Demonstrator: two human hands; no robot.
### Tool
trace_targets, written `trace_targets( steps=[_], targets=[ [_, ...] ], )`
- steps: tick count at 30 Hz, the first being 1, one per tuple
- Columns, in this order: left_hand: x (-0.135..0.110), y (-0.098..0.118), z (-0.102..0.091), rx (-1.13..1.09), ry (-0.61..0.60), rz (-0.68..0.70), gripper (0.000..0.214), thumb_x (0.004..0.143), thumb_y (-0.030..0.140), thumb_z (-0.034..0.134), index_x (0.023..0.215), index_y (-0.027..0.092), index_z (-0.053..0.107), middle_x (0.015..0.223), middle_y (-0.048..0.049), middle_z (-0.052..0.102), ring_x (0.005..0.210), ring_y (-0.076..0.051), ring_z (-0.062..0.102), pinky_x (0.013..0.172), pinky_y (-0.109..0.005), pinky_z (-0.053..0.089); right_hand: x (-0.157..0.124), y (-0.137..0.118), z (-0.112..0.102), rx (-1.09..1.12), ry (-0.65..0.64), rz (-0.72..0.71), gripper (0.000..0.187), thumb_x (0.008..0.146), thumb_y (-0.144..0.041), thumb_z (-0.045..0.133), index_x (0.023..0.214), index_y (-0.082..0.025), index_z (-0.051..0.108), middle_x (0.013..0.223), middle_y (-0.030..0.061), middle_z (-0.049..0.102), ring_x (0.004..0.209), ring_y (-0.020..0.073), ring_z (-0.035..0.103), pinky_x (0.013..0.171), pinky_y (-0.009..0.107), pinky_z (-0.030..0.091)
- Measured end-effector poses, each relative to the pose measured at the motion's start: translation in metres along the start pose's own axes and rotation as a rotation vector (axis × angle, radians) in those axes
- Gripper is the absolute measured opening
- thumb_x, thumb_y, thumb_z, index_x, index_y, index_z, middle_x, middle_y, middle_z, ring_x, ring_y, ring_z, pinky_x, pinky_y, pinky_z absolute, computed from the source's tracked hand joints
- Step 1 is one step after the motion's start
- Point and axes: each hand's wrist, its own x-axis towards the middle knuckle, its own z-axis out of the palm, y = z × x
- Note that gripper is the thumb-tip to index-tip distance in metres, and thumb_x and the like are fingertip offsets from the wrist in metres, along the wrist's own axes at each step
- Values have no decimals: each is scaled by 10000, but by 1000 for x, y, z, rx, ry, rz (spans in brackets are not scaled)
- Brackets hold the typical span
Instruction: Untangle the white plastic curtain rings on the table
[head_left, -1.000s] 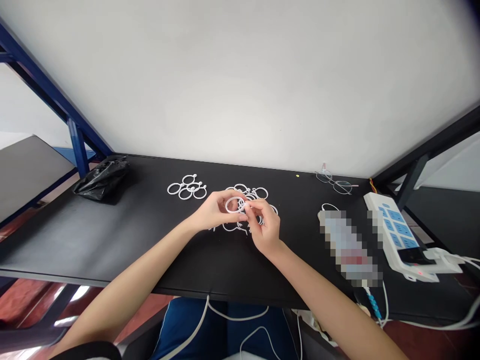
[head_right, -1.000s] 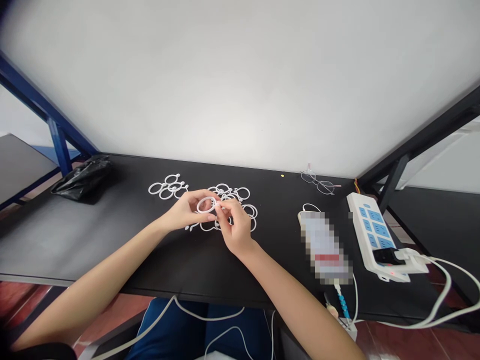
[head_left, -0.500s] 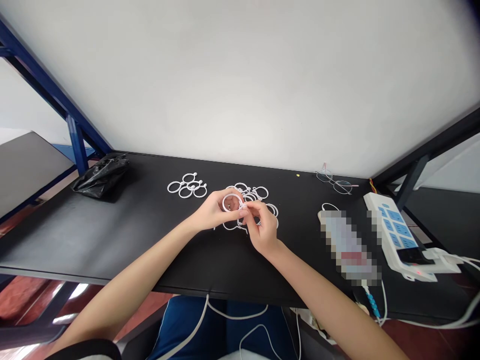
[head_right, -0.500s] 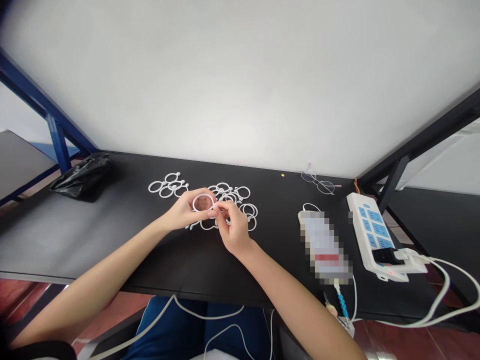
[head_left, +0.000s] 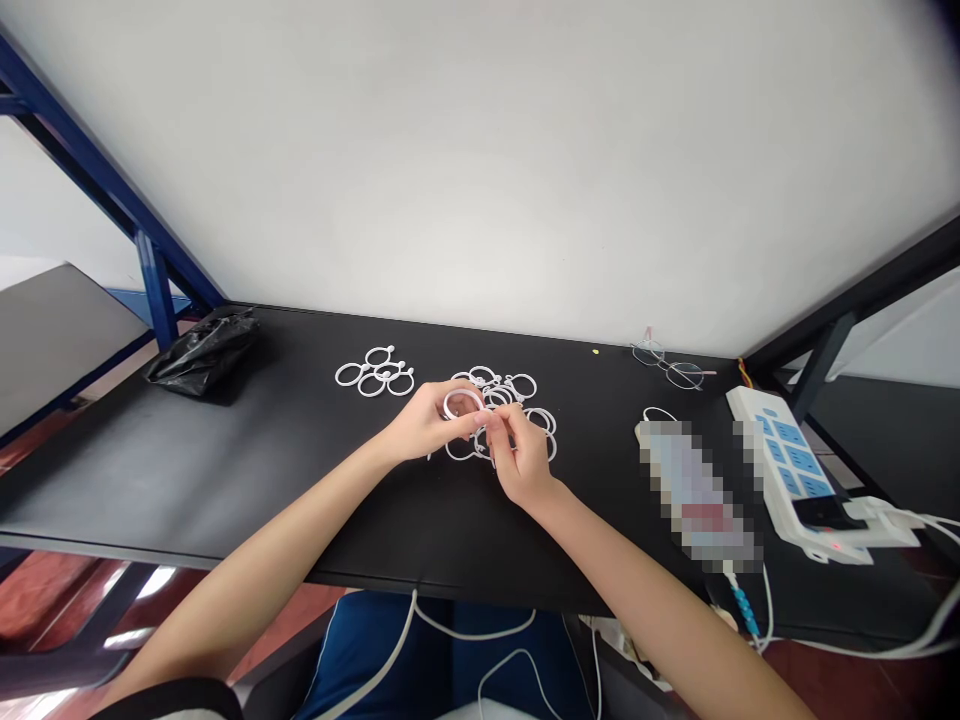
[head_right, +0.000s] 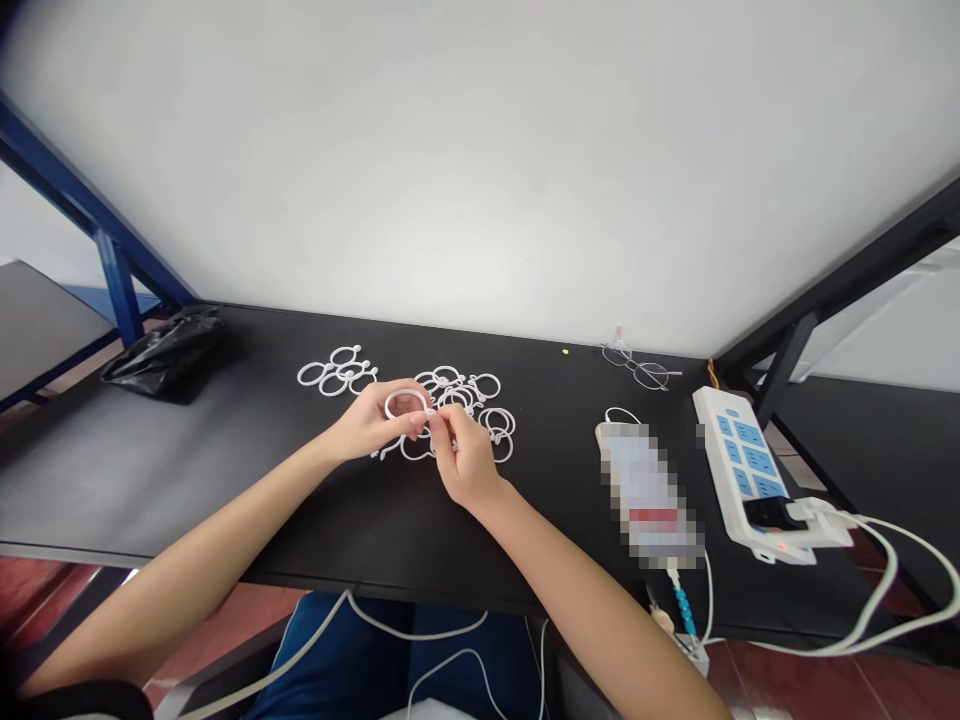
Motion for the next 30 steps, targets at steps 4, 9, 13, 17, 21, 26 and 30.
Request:
trace_targets(
  steps=[4,9,13,17,21,26,30],
  targets=[
    [0,0,0,20,9,12,225,825,338,662,869,130,589,618,11,593,559,-98,570,538,-185,440,-1,2,0,16,-47,18,206,989,-232,373,808,-204,468,559,-52,480,451,86,448,485,229,374],
    [0,-2,-1,31,-1,23,247,841,373,637,858,134,575,605,11,590,547,-103,569,538,-195,441,-2,3,-1,12,-73,2,194,993,-248,368,826,-210,459,559,-53,477,452,94,449,471,229,367],
    [-1,-3,0,26,-4,25,263,846,392,630,851,136,570,602,14,582,539,-100,563,525,-192,432,-2,4,-1,8,-71,-19,194,997,-247,358,832,-213,455,559,-54,471,448,95,447,465,231,366],
    [-1,-2,1,19,-1,26,279,854,410,619,851,136,569,608,19,569,534,-99,568,520,-190,430,-2,4,-2,-3,-72,-23,187,996,-249,361,835,-214,451,562,-56,471,450,93,444,463,230,364],
    [-1,-2,2,14,5,37,276,858,408,613,847,137,565,616,24,553,531,-94,562,520,-191,433,-1,3,-2,-23,-65,-48,168,988,-239,380,837,-213,449,580,-53,479,452,87,434,458,228,347],
    [-1,-4,2,1,1,51,249,862,383,611,847,139,563,624,26,543,533,-93,556,520,-193,446,0,2,-3,-35,-48,-88,159,983,-219,389,834,-213,446,575,-60,462,443,80,413,454,225,333],
    [-2,-3,3,-15,-10,51,242,865,376,608,843,139,560,629,24,547,541,-98,567,531,-200,460,-1,2,-3,-32,-57,-87,169,987,-236,379,837,-213,452,574,-53,473,448,88,426,451,230,342]
  ],
)
